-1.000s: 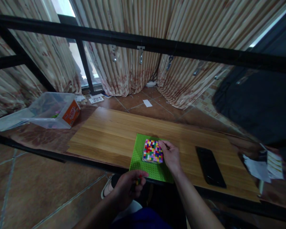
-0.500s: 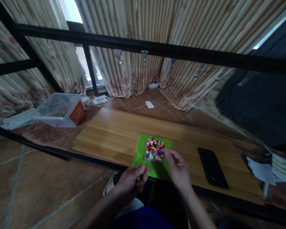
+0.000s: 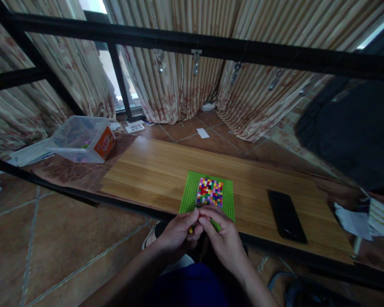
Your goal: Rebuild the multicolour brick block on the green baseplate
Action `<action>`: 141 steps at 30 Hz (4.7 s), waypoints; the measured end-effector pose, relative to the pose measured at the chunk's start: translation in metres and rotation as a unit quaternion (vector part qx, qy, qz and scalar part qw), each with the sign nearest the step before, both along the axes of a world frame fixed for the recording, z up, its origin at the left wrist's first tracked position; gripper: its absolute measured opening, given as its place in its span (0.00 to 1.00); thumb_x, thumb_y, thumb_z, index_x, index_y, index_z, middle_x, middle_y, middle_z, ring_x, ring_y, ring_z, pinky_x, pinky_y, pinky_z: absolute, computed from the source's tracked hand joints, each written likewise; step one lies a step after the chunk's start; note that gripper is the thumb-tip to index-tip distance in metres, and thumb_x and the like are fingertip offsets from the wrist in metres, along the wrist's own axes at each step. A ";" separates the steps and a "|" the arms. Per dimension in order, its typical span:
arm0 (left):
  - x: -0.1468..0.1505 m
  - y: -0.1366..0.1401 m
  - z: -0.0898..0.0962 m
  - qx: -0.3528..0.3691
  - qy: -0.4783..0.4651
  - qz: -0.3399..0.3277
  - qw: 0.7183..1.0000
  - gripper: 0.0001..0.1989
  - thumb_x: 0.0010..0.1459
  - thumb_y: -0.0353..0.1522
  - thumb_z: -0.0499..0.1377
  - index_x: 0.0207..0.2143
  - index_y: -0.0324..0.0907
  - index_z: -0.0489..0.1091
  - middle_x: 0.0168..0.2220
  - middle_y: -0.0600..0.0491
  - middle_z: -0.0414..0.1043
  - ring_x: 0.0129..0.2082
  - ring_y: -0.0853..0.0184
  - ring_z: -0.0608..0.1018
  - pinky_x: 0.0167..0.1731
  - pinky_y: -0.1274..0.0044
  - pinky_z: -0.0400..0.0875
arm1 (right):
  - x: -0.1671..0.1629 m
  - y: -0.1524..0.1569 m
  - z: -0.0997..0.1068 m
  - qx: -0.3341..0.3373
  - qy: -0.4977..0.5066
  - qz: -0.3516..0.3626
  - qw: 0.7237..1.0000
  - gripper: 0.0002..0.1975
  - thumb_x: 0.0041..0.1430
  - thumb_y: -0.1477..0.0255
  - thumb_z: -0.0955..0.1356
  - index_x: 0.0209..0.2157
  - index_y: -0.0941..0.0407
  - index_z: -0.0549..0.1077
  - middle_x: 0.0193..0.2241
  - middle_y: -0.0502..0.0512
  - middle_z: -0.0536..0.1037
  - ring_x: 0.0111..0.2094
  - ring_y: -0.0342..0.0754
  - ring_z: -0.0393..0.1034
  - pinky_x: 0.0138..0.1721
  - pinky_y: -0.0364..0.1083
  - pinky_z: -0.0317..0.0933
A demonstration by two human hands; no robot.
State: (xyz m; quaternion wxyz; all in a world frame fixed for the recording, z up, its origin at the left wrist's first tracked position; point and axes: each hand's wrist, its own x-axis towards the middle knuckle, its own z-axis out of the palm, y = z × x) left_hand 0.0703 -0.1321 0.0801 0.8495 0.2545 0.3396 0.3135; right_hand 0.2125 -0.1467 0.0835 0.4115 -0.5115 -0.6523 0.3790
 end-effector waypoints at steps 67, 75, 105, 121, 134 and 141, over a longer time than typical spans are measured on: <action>0.010 -0.056 -0.072 -0.327 0.130 0.000 0.936 0.10 0.51 0.35 0.57 0.29 0.36 0.68 0.19 0.56 0.61 0.14 0.79 0.55 0.16 0.83 0.40 | 0.053 0.082 -0.044 -0.015 0.074 -0.279 0.957 0.14 0.51 0.61 0.69 0.35 0.57 0.77 0.32 0.54 0.79 0.34 0.47 0.72 0.38 0.47 0.63; 0.009 -0.056 -0.070 -0.315 0.131 -0.008 0.940 0.11 0.52 0.36 0.56 0.30 0.36 0.68 0.20 0.55 0.61 0.13 0.79 0.54 0.17 0.83 0.40 | 0.051 0.091 -0.048 -0.081 0.166 -0.253 0.950 0.16 0.45 0.59 0.72 0.31 0.57 0.78 0.28 0.53 0.79 0.29 0.47 0.71 0.34 0.46 0.64; 0.003 -0.011 -0.009 -0.149 -0.177 0.047 0.972 0.19 0.63 0.38 0.46 0.47 0.37 0.68 0.43 0.46 0.72 0.45 0.64 0.72 0.49 0.69 0.64 | 0.017 -0.007 0.003 0.078 -0.195 0.050 0.977 0.13 0.61 0.72 0.62 0.45 0.47 0.73 0.47 0.55 0.70 0.49 0.52 0.64 0.48 0.55 0.63; 0.007 -0.013 -0.022 -0.037 0.115 0.053 0.991 0.15 0.49 0.41 0.61 0.24 0.36 0.67 0.20 0.56 0.61 0.18 0.77 0.60 0.16 0.82 0.44 | 0.012 -0.012 -0.004 0.034 -0.174 0.048 0.983 0.09 0.63 0.74 0.60 0.33 0.52 0.71 0.36 0.52 0.73 0.39 0.47 0.68 0.40 0.47 0.64; 0.016 -0.007 -0.027 -0.111 0.004 0.104 0.988 0.15 0.45 0.37 0.65 0.25 0.36 0.64 0.21 0.59 0.57 0.16 0.82 0.52 0.15 0.84 0.38 | -0.002 -0.022 -0.026 0.095 -0.125 -0.116 0.981 0.08 0.62 0.72 0.63 0.38 0.54 0.74 0.34 0.53 0.76 0.36 0.45 0.72 0.38 0.43 0.65; 0.013 -0.002 -0.024 -0.164 0.001 0.129 0.978 0.09 0.50 0.32 0.61 0.30 0.34 0.68 0.25 0.56 0.60 0.17 0.82 0.56 0.14 0.86 0.41 | 0.021 0.024 -0.013 0.129 -0.172 -0.155 0.964 0.12 0.63 0.69 0.61 0.40 0.55 0.75 0.38 0.56 0.76 0.40 0.48 0.72 0.42 0.47 0.66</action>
